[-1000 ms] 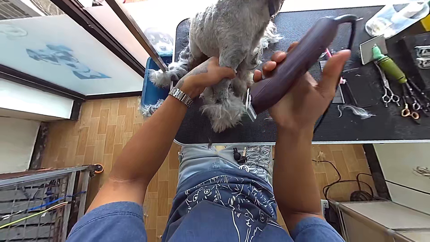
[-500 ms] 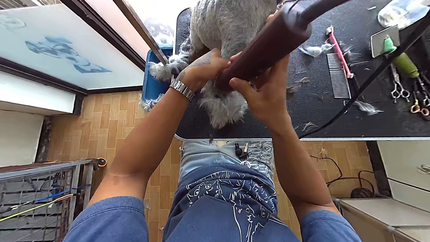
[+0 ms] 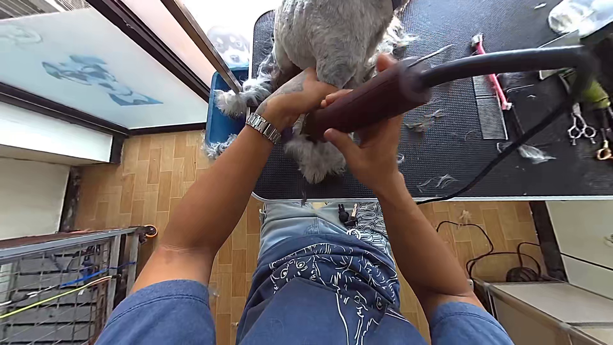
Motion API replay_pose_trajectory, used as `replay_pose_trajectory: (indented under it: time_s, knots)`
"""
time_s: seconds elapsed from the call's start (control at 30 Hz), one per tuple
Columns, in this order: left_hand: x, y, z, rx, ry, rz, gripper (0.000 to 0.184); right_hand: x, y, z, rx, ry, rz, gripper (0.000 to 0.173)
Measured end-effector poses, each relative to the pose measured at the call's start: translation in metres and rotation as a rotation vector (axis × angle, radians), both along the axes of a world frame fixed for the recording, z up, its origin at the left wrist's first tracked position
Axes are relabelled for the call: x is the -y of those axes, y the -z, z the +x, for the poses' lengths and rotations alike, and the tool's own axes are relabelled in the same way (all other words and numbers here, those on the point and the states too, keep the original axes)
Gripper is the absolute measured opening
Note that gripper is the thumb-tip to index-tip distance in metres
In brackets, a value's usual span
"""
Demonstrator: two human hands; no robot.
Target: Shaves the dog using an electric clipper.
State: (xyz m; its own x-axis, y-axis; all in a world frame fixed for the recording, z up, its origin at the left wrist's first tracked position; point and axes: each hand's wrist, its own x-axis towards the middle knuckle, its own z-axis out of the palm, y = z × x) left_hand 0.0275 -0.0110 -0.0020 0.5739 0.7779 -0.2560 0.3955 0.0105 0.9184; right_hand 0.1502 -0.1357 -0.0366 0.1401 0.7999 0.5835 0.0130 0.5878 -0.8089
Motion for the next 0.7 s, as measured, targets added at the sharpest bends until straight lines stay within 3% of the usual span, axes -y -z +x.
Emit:
replay_pose_trajectory:
  time_s: [0.2, 0.4, 0.57, 0.7]
  knots:
    - [-0.007, 0.012, -0.004, -0.001, -0.022, -0.101, 0.024, 0.004, 0.006, 0.001, -0.061, -0.092, -0.219, 0.080]
    - [-0.011, 0.007, -0.004, -0.027, -0.078, -0.044, 0.028, 0.001, -0.003, 0.005, -0.333, 0.097, 0.111, 0.077]
    - [-0.011, 0.002, 0.000, -0.032, -0.075, -0.008, 0.020, 0.000, 0.015, -0.006, -0.239, 0.098, 0.222, 0.084]
    - [-0.011, 0.000, 0.003, -0.062, -0.092, -0.007, 0.026, 0.004, 0.023, -0.013, -0.219, 0.087, 0.201, 0.081]
